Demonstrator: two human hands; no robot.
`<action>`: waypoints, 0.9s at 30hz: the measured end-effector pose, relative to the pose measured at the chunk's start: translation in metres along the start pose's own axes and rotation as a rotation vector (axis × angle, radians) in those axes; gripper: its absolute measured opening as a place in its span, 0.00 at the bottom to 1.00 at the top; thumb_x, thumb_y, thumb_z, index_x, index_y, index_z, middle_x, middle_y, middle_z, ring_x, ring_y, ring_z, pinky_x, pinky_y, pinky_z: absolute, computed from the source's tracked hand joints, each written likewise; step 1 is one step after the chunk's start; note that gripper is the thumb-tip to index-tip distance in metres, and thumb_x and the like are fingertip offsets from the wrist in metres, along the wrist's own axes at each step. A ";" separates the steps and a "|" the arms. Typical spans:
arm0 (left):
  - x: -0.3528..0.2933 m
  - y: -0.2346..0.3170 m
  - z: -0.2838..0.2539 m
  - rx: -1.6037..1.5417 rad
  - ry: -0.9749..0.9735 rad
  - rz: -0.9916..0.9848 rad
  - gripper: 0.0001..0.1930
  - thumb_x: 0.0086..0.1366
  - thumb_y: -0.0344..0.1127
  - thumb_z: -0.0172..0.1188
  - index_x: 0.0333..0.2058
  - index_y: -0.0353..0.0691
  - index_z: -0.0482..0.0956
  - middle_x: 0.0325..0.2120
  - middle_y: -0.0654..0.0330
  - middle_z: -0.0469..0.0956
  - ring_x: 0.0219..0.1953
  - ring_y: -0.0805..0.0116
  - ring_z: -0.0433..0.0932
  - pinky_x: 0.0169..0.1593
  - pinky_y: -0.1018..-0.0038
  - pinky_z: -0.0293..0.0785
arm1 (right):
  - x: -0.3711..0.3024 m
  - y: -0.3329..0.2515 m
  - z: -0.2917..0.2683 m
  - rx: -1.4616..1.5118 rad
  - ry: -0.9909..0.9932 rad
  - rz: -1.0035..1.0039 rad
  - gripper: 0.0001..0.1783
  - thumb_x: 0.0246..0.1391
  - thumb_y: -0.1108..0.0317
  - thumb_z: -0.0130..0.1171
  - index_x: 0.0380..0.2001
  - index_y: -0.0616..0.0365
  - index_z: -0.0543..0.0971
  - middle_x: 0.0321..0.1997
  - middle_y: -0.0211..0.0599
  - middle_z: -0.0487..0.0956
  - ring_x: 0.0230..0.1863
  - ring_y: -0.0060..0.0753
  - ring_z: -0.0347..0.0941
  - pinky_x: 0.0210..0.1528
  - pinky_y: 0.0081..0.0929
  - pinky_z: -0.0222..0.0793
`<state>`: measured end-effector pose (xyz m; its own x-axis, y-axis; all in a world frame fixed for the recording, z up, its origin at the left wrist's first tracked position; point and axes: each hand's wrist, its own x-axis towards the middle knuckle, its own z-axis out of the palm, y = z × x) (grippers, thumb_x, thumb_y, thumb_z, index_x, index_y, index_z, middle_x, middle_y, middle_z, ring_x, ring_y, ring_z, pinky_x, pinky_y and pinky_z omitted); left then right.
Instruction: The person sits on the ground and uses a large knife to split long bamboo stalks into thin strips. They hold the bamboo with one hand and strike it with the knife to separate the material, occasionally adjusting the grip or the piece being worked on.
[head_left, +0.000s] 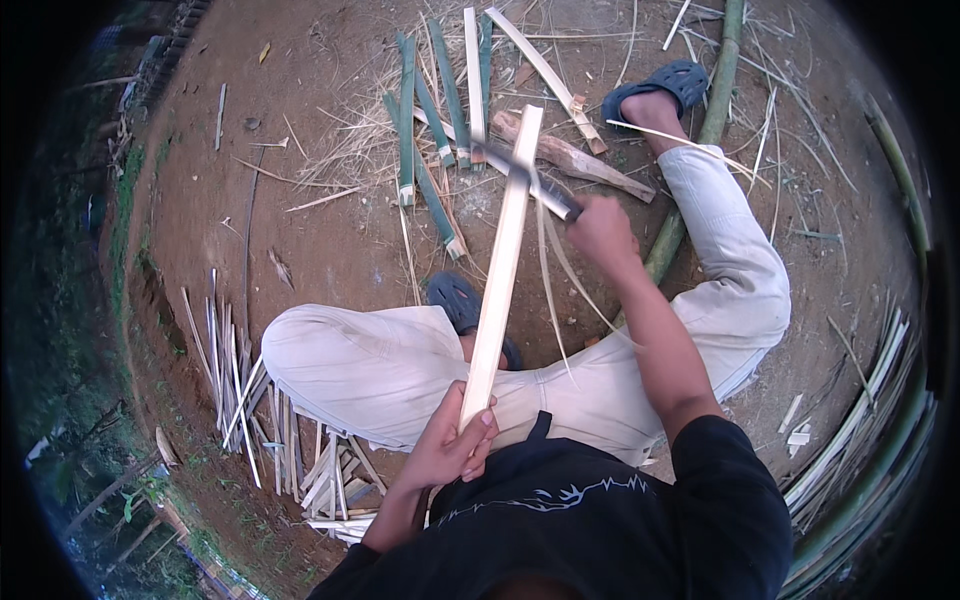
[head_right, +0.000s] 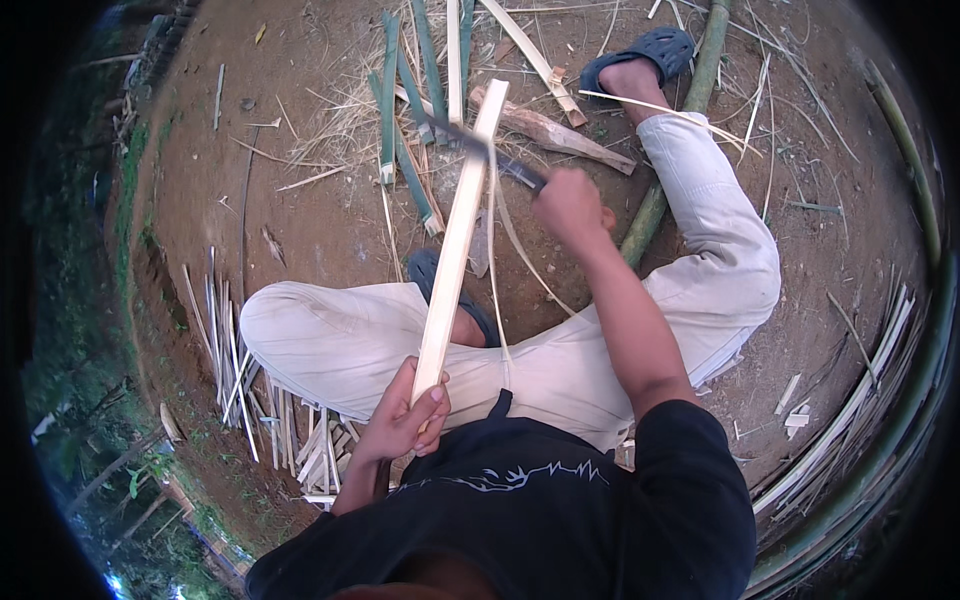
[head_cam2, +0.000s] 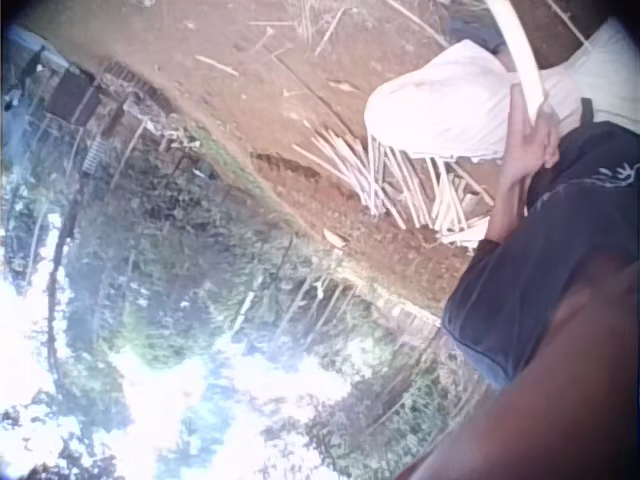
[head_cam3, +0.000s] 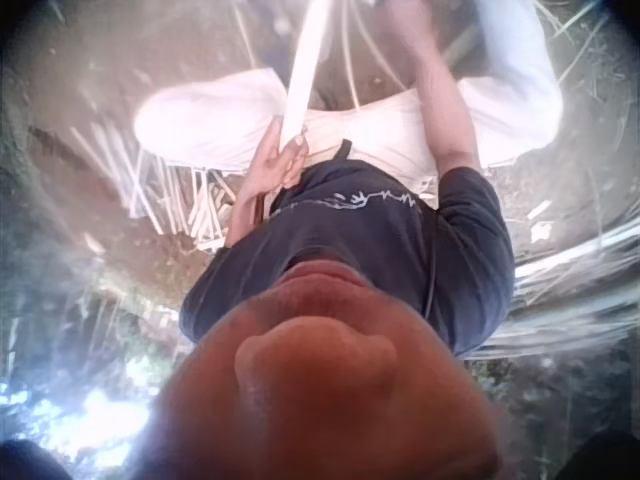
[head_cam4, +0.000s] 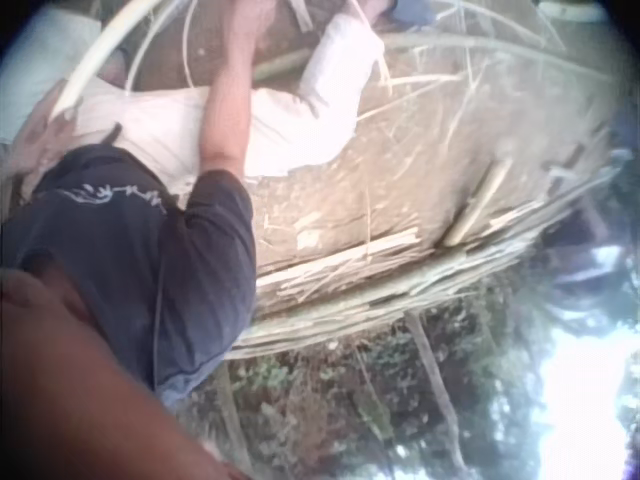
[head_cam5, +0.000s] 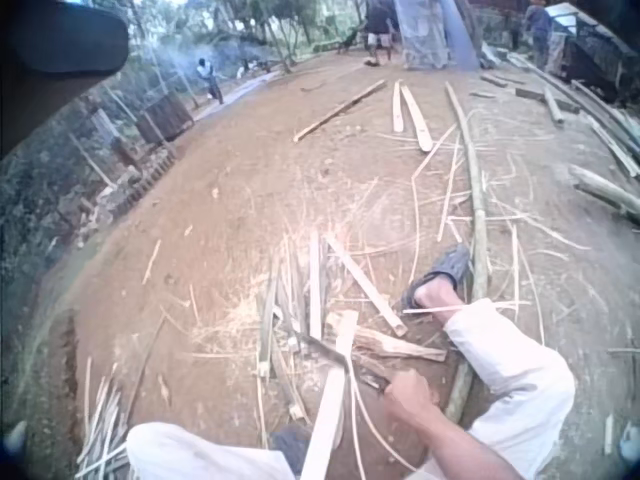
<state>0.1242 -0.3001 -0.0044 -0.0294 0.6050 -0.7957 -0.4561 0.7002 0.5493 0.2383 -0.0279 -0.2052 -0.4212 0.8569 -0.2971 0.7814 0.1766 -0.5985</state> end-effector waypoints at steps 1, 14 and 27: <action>-0.008 -0.004 -0.002 0.007 0.026 -0.039 0.09 0.75 0.34 0.44 0.49 0.39 0.59 0.23 0.63 0.63 0.10 0.82 0.56 0.13 0.82 0.58 | 0.017 0.003 -0.027 0.097 -0.202 0.126 0.12 0.45 0.69 0.57 0.35 0.60 0.81 0.25 0.53 0.80 0.32 0.58 0.79 0.41 0.46 0.76; -0.050 -0.024 0.005 -0.074 -0.151 -0.058 0.10 0.74 0.32 0.45 0.50 0.37 0.60 0.24 0.62 0.64 0.11 0.82 0.58 0.14 0.82 0.58 | 0.036 0.029 0.008 0.131 0.064 0.283 0.13 0.45 0.65 0.63 0.32 0.63 0.83 0.32 0.58 0.81 0.38 0.56 0.80 0.45 0.45 0.75; 0.049 0.048 0.003 -0.255 0.006 0.410 0.15 0.77 0.41 0.36 0.51 0.36 0.62 0.23 0.55 0.67 0.07 0.78 0.57 0.09 0.79 0.60 | 0.000 -0.005 0.034 0.697 -0.228 0.208 0.17 0.47 0.59 0.66 0.17 0.56 0.73 0.15 0.30 0.71 0.17 0.26 0.66 0.23 0.32 0.64</action>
<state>0.1039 -0.2361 -0.0161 -0.2573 0.8089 -0.5286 -0.6090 0.2890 0.7386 0.2185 -0.0451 -0.2271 -0.4410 0.7042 -0.5565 0.4154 -0.3895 -0.8220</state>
